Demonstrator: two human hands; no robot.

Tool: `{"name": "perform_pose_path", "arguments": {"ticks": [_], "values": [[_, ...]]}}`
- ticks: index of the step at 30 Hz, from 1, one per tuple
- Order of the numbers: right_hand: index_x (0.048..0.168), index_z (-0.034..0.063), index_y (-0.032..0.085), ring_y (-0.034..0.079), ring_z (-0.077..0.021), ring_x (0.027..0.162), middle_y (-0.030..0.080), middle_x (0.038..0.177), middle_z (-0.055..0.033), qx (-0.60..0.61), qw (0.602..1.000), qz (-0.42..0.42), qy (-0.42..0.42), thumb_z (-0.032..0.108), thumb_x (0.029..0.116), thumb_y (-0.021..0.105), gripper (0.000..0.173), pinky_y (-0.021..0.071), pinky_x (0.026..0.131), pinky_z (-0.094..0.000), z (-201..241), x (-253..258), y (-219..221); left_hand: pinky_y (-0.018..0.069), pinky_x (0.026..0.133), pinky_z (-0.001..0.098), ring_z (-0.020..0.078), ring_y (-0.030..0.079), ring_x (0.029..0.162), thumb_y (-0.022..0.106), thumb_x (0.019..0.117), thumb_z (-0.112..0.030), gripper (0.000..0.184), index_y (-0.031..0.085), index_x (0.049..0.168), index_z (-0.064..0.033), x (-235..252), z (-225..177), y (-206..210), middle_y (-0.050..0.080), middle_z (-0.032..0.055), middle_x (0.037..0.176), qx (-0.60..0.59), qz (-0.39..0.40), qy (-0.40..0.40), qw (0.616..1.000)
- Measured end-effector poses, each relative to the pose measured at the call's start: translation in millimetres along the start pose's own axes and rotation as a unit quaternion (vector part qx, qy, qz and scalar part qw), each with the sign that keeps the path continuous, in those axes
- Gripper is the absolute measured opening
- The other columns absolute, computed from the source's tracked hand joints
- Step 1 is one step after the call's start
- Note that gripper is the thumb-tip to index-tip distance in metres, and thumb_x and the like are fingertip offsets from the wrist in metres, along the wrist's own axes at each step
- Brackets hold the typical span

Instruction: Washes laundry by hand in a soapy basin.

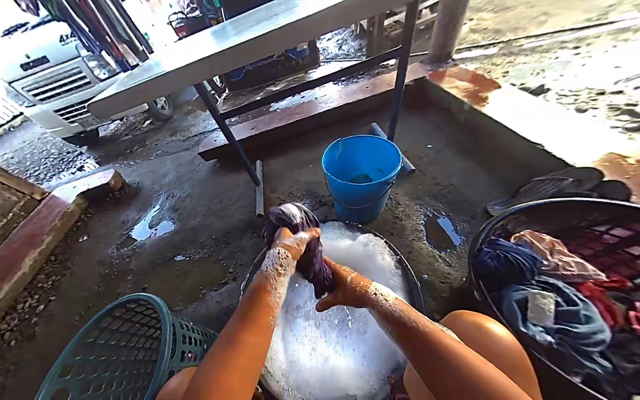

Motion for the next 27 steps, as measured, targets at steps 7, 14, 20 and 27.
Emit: {"name": "perform_pose_path", "arguments": {"ticks": [7, 14, 20, 27], "values": [[0.152, 0.0042, 0.045, 0.064, -0.0362, 0.108, 0.065, 0.123, -0.0234, -0.170, 0.980, 0.077, 0.062, 0.026, 0.0908, 0.079, 0.073, 0.0474, 0.101, -0.0515, -3.0, -3.0, -16.6, 0.0563, 0.083, 0.0402, 0.0190, 0.067, 0.092, 0.049, 0.1056, -0.040, 0.045, 0.059, 0.129, -0.0026, 76.0, -133.5, 0.9, 0.068, 0.0116, 0.107, -0.113, 0.045, 0.159, 0.980], [0.150, 0.0059, 0.048, 0.059, -0.0399, 0.123, 0.062, 0.132, -0.0243, -0.261, 0.953, 0.131, 0.081, 0.034, 0.0942, 0.074, 0.068, 0.0417, 0.109, -0.0569, -10.9, 3.6, -2.3, 0.0421, 0.111, 0.0470, 0.0317, 0.052, 0.135, 0.022, 0.1110, -0.048, 0.065, 0.048, 0.146, 0.0008, 115.4, -204.3, 31.1, 0.052, 0.0226, 0.147, -0.046, 0.030, 0.236, 0.970], [0.150, 0.0063, 0.048, 0.052, -0.0409, 0.135, 0.055, 0.143, -0.0249, -0.306, 0.930, 0.168, 0.115, 0.036, 0.0970, 0.070, 0.065, 0.0398, 0.111, -0.0607, -21.4, 1.6, 7.3, 0.0513, 0.099, 0.0496, 0.0289, 0.069, 0.107, 0.059, 0.1031, -0.024, 0.032, 0.068, 0.124, -0.0016, 76.8, -104.8, 48.9, 0.071, 0.0182, 0.113, 0.242, 0.136, 0.313, 0.908], [0.149, 0.0057, 0.050, 0.052, -0.0420, 0.135, 0.057, 0.141, -0.0259, -0.320, 0.915, 0.192, 0.157, 0.038, 0.0975, 0.069, 0.064, 0.0398, 0.111, -0.0616, -55.2, 17.5, 25.8, 0.0507, 0.104, 0.0410, 0.0235, 0.069, 0.110, 0.055, 0.1045, -0.020, 0.032, 0.067, 0.125, 0.0004, 30.7, 95.1, -26.1, 0.071, 0.0167, 0.119, 0.205, 0.139, 0.118, 0.962]]}}
Point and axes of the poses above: each hand's wrist, its own x-axis towards the middle knuckle, its own y-axis out of the palm, z = x × y, the point moved 6 cm from there along x, towards the middle knuckle
